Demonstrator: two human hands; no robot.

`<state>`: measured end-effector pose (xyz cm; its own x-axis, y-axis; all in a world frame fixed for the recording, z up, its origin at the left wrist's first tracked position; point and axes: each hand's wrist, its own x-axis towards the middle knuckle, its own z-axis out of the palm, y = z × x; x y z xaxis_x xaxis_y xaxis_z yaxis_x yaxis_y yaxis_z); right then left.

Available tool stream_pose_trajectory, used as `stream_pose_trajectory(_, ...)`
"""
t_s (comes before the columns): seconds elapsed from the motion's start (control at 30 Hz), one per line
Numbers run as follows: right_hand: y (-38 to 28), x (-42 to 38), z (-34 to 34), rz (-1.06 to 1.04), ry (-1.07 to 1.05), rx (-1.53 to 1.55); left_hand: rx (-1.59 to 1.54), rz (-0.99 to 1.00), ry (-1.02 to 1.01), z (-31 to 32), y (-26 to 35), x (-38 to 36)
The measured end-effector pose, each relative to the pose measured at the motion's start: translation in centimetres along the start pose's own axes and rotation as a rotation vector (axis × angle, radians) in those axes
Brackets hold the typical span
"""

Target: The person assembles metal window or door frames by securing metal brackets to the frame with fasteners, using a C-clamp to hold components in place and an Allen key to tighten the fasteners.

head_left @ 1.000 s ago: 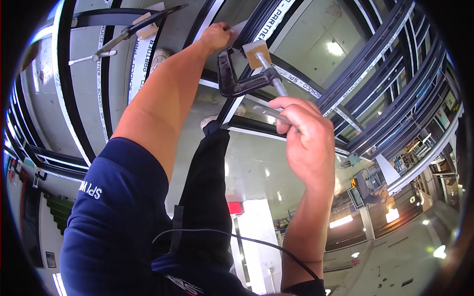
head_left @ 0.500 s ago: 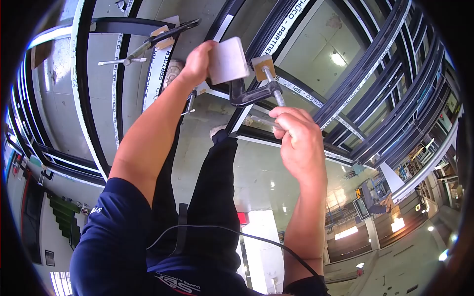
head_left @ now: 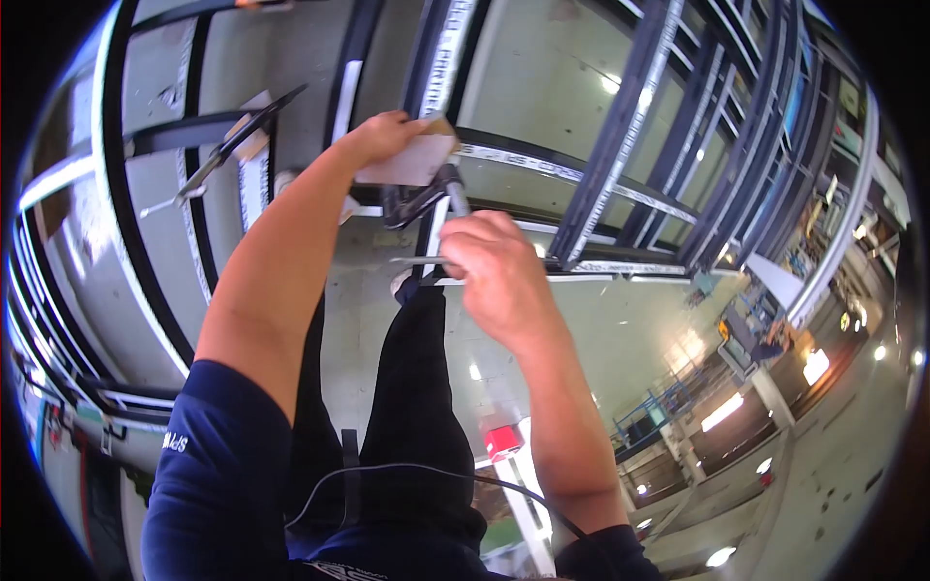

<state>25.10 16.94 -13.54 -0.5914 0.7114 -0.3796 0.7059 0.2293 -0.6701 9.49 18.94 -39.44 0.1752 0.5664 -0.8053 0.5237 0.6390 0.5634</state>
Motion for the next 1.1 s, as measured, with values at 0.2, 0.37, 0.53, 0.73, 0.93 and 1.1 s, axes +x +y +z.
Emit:
stream_pose_trajectory(0.2, -0.6, -2.4, 0.9, -0.066, -0.09, -0.027, -0.003, 0.162, 0.156, -0.9, -2.4, -2.8)
stream_pose_trajectory(0.37, -0.7, -6.4, 2.1, -0.1, -0.087, 0.098, -0.022, 0.04, 0.122, -3.4, -5.3, -9.5)
stream_pose_trajectory(0.53, -2.6, -12.3, 2.1, -0.145, -0.119, 0.146, -0.073, -0.049, 0.193, -5.3, -2.7, -22.7)
stream_pose_trajectory(0.73, -3.9, -21.4, -0.8, -0.258, -0.047, 0.074, -0.109, -0.019, 0.408, -2.3, 3.8, -41.6)
stream_pose_trajectory(0.93, -1.5, -34.3, -4.8, 0.082, 0.036, 0.04, -0.137, 0.583, 0.448, 4.3, 5.0, -49.5)
stream_pose_trajectory(1.1, 4.7, -46.5, 1.9, 0.464, 0.254, 0.087, -1.088, 0.351, -0.384, 8.3, 13.2, -51.7)
